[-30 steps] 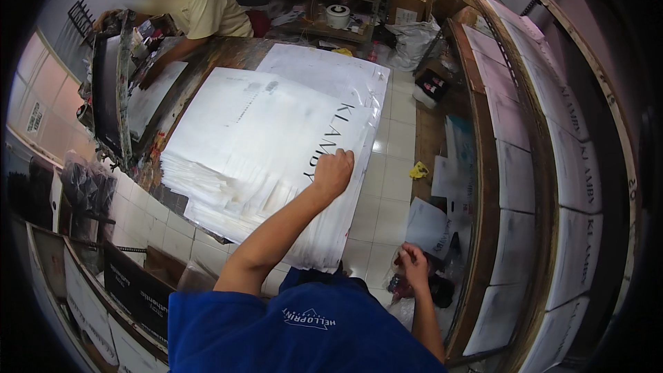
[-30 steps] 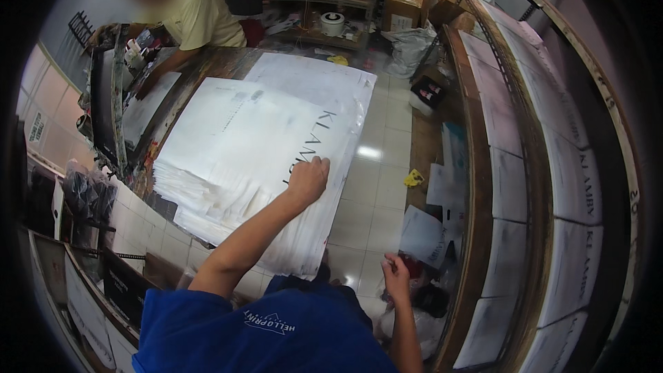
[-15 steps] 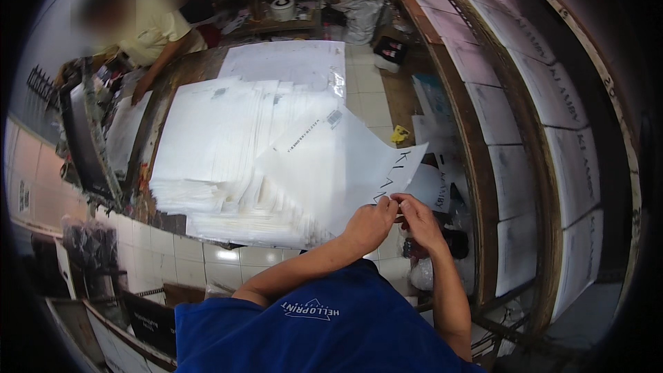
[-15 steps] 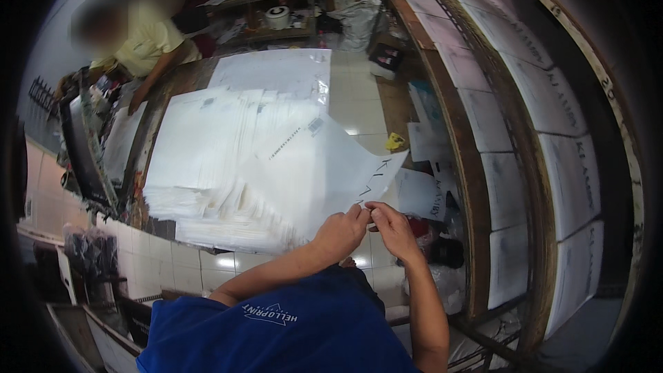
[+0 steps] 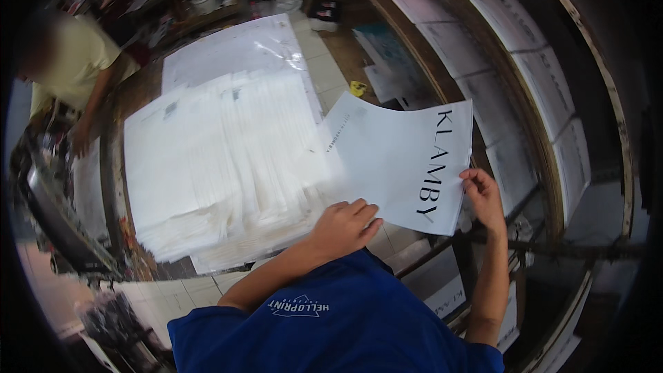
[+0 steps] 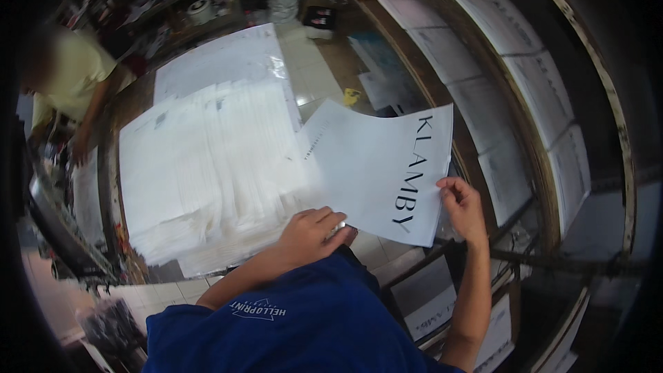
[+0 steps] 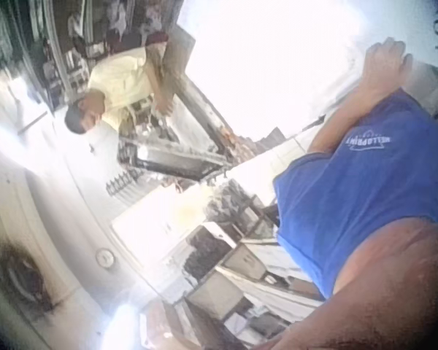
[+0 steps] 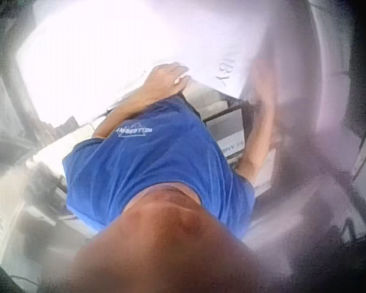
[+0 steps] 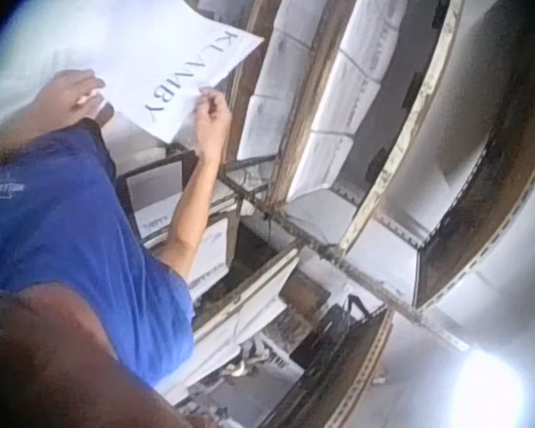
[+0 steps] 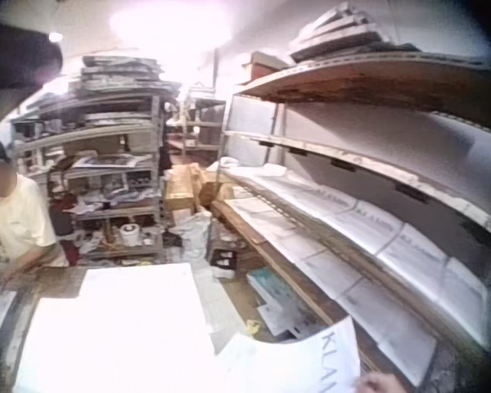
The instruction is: The person wipes a stack of white printed sheets with a yellow cloth, then repeatedly picks up individual sheets and places them onto a metal drying rack. A coworker operates a screen printing press in the background.
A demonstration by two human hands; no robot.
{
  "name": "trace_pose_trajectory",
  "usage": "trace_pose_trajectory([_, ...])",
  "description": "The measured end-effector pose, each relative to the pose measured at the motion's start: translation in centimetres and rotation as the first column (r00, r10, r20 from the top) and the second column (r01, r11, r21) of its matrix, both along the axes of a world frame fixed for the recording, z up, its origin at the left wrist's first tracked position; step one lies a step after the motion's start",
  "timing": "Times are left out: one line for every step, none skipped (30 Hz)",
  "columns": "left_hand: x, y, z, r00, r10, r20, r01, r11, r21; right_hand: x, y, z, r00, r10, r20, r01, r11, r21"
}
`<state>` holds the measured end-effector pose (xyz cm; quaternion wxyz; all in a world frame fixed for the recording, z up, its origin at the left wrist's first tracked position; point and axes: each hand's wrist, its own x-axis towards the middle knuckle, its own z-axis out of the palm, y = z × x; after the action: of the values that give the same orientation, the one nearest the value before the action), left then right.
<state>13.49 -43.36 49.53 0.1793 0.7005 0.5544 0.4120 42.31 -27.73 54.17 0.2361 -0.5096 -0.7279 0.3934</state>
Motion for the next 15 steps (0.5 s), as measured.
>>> trace_pose_trajectory([-0.8,-0.6,0.0,1.000,-0.013,0.001,0.013,1.000,-0.029,0.7,-0.2,0.7,0.999,-0.024,0.031,0.025,0.999,-0.023])
trace_pose_trajectory([-1.4,-0.9,0.2,0.999,-0.032,0.002,0.032,0.998,-0.053,1.1,-0.4,1.9,0.997,-0.053,0.062,0.055,0.998,-0.042])
trace_pose_trajectory([-1.7,-1.0,0.3,0.999,-0.040,0.031,0.042,0.996,-0.081,1.6,-0.6,2.8,0.993,-0.063,0.095,0.065,0.998,-0.018])
trace_pose_trajectory([-1.9,-1.1,0.5,0.997,-0.048,0.058,0.055,0.992,-0.111,2.0,-0.8,3.9,0.989,-0.075,0.130,0.075,0.997,0.004])
trace_pose_trajectory([-2.1,-1.1,0.5,0.995,-0.054,0.083,0.066,0.988,-0.142,1.6,-1.3,5.9,0.980,-0.101,0.173,0.105,0.994,-0.012])
trace_pose_trajectory([-2.1,-1.0,0.4,0.987,-0.030,0.155,0.061,0.978,-0.200,2.3,-1.4,7.0,0.964,-0.108,0.244,0.101,0.994,0.044])
trace_pose_trajectory([-2.0,-0.9,0.2,0.975,-0.005,0.222,0.065,0.963,-0.262,2.5,-1.6,8.2,0.954,-0.107,0.278,0.085,0.992,0.090])
trace_pose_trajectory([-1.7,-0.7,0.0,0.958,0.016,0.285,0.081,0.943,-0.323,2.6,-1.9,9.6,0.942,-0.115,0.317,0.075,0.988,0.136])
trace_pose_trajectory([-1.4,-0.4,-0.2,0.939,0.005,0.345,0.115,0.938,-0.326,2.7,-2.3,11.3,0.927,-0.126,0.353,0.081,0.987,0.140])
trace_pose_trajectory([-1.2,-0.1,-0.6,0.914,-0.011,0.406,0.157,0.932,-0.328,2.8,-2.8,12.8,0.909,-0.145,0.391,0.095,0.985,0.145])
trace_pose_trajectory([-1.0,0.4,-0.9,0.885,-0.036,0.465,0.208,0.922,-0.325,3.3,-3.0,13.9,0.889,-0.123,0.442,0.046,0.983,0.180])
trace_pose_trajectory([-0.8,0.5,-1.7,0.860,-0.030,0.509,0.231,0.913,-0.337,3.7,-3.0,15.1,0.863,-0.099,0.496,-0.011,0.977,0.214])
trace_pose_trajectory([-0.7,0.4,-3.0,0.833,-0.027,0.553,0.262,0.899,-0.351,3.5,-3.1,16.0,0.862,-0.089,0.499,-0.016,0.979,0.202])
trace_pose_trajectory([-0.4,0.4,-3.7,0.805,-0.015,0.593,0.287,0.885,-0.367,2.9,-3.0,16.7,0.863,-0.071,0.501,-0.029,0.982,0.189])
trace_pose_trajectory([0.2,0.5,-3.4,0.765,0.002,0.644,0.333,0.854,-0.399,2.7,-2.7,16.5,0.875,-0.061,0.480,-0.057,0.972,0.227])
